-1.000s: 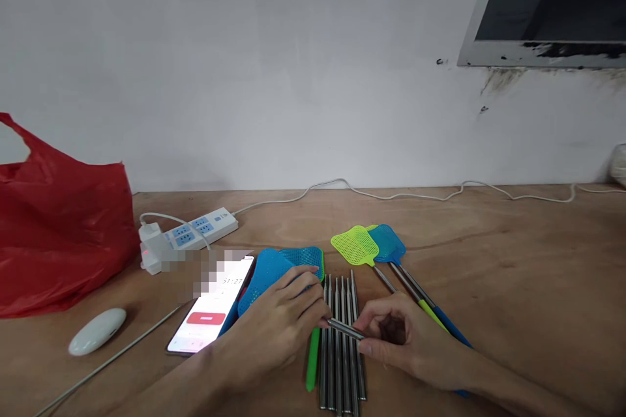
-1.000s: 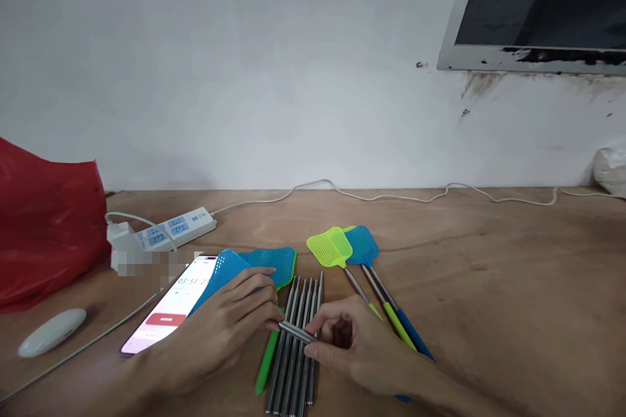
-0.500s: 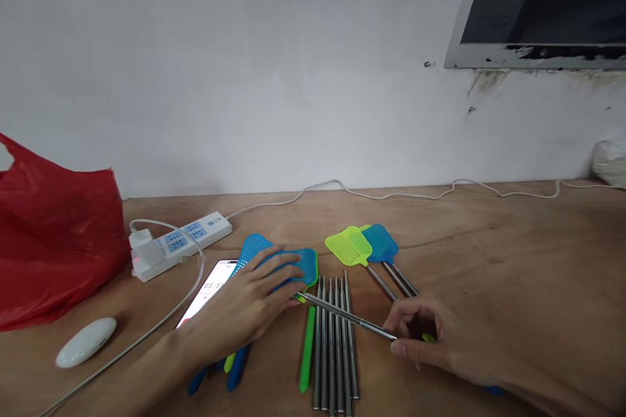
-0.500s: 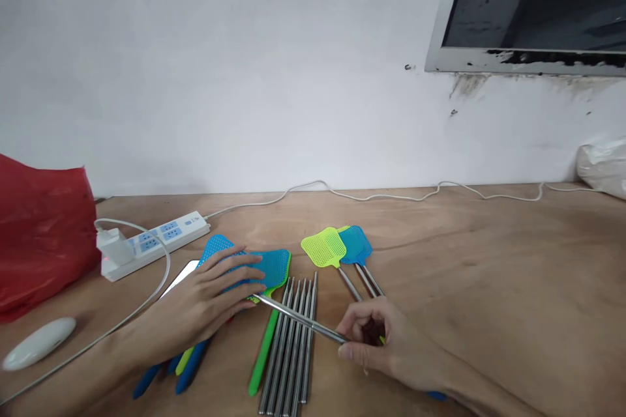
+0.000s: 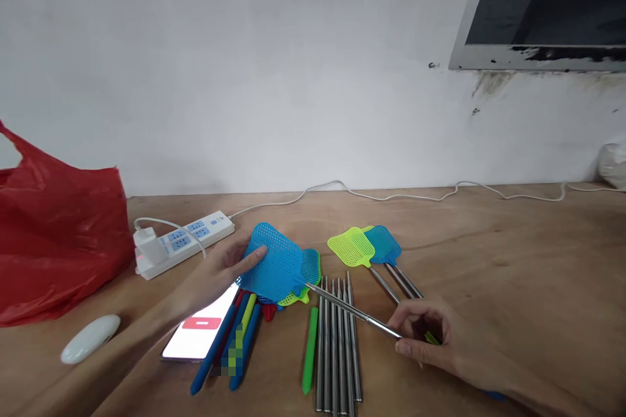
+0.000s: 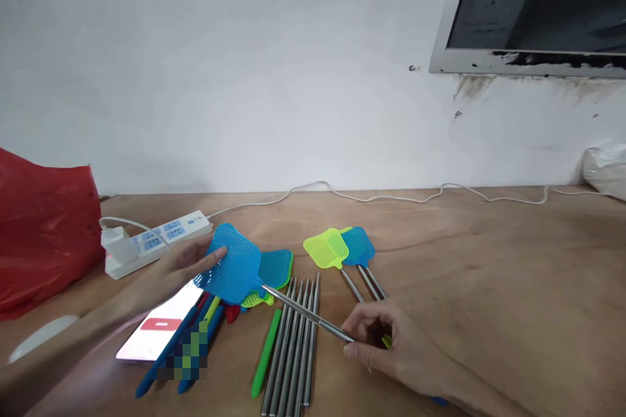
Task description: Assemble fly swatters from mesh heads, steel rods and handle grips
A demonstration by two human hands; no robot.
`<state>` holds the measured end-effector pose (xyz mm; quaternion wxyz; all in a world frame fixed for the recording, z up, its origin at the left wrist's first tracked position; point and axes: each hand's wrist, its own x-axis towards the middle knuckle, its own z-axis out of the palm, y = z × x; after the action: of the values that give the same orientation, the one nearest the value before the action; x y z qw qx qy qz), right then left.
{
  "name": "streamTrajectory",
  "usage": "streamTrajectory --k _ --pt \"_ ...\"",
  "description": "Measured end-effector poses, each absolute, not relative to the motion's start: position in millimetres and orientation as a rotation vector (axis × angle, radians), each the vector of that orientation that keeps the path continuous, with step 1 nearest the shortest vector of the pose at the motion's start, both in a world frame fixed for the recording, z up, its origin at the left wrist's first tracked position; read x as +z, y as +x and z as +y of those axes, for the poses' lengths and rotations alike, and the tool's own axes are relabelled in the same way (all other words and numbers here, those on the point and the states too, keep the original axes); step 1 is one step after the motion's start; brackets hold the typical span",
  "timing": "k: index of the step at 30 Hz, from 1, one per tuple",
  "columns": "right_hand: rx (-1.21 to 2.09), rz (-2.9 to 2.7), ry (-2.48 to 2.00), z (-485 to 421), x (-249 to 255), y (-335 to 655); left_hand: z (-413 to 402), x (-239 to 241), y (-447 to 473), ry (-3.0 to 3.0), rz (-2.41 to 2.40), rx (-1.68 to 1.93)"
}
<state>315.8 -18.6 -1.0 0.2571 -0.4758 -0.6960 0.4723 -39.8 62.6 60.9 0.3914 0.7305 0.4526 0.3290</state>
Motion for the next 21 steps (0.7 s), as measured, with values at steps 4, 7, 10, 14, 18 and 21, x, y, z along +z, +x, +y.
streamTrajectory --k 4,7,10,14,18,21 --pt "1.33 -1.859 -1.269 -18 -3 311 56 47 -36 1.662 1.155 0.855" --pt "1.374 -1.81 -1.248 -20 -2 298 45 37 -24 1.624 1.176 0.899" --pt "1.384 -1.763 -1.198 -24 -2 278 35 30 -7 1.608 1.218 0.856" --pt "1.365 -1.725 -1.129 -24 1 262 32 35 4 1.751 1.215 0.799" --pt "1.191 -1.805 -1.189 -17 -2 266 34 40 -2 2.013 1.305 0.93" --pt "0.804 -1.888 -1.275 -8 -9 274 31 37 -7 2.135 1.415 0.999"
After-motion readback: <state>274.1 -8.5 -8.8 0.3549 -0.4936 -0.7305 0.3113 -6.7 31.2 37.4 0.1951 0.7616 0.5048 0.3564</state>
